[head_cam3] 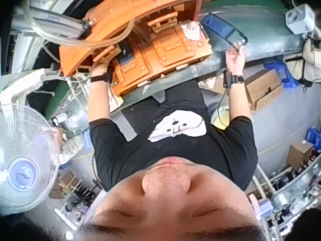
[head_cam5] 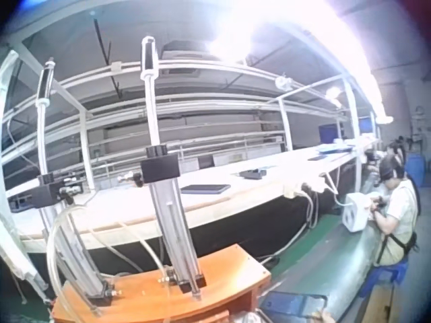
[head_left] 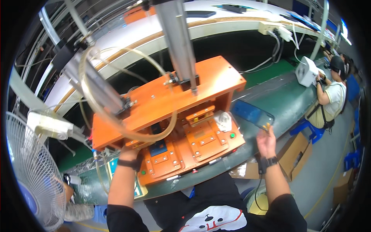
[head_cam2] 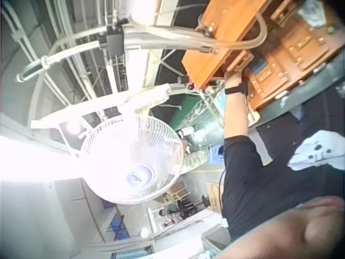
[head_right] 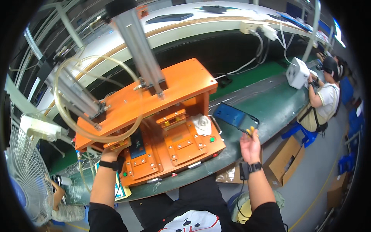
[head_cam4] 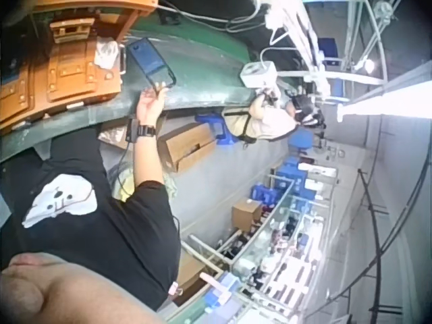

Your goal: The person operates an orange industrial machine by repeatedly placing small blue rectangular items into a jig, pressing a green button to activate the press, and removing the processed items. The person handles the items one at a time throughout the clip.

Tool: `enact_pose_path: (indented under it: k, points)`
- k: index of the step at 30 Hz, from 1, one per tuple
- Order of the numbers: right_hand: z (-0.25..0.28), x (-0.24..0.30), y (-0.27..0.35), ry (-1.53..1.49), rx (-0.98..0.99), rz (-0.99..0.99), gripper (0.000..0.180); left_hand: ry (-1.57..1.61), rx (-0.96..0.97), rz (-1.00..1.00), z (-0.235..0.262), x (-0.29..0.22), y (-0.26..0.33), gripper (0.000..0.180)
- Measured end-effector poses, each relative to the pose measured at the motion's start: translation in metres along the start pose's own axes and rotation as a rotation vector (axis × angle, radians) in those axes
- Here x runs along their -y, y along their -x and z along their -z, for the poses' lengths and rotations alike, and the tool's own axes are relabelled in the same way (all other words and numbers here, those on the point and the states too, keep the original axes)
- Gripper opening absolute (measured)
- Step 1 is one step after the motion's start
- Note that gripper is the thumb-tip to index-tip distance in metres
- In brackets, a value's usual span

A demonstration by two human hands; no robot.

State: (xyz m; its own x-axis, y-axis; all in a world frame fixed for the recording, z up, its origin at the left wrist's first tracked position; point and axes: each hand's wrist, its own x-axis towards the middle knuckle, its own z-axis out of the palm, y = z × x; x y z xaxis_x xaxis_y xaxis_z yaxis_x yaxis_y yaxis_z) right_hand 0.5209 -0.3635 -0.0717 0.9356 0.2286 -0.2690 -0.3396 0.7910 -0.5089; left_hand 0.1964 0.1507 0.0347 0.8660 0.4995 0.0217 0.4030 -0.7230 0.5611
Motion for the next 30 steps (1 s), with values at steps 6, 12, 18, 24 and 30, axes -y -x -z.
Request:
enact_pose_path:
  k: [6,12,18,24,30]
  points:
    - [-0.031,-0.014,-0.072,0.080,0.051,-0.019,0.032,-0.356,0.024,0.019,0.025,-0.072,0.015,0.055]
    - [-0.066,-0.054,-0.154,0.256,0.091,-0.111,0.030,-0.123,-0.247,-0.183,0.004,-0.101,0.109,0.057]
    - [-0.151,-0.099,-0.206,1.187,0.446,-0.152,0.037,-0.028,-0.485,-0.292,-0.032,-0.092,0.130,0.053]
    - [-0.196,-0.105,-0.237,2.244,0.514,0.613,0.044,0.065,-0.518,-0.242,-0.049,-0.076,0.129,0.054]
    - [-0.161,-0.072,-0.246,2.517,0.427,1.011,0.036,0.195,-0.634,-0.093,-0.064,-0.072,0.139,0.063]
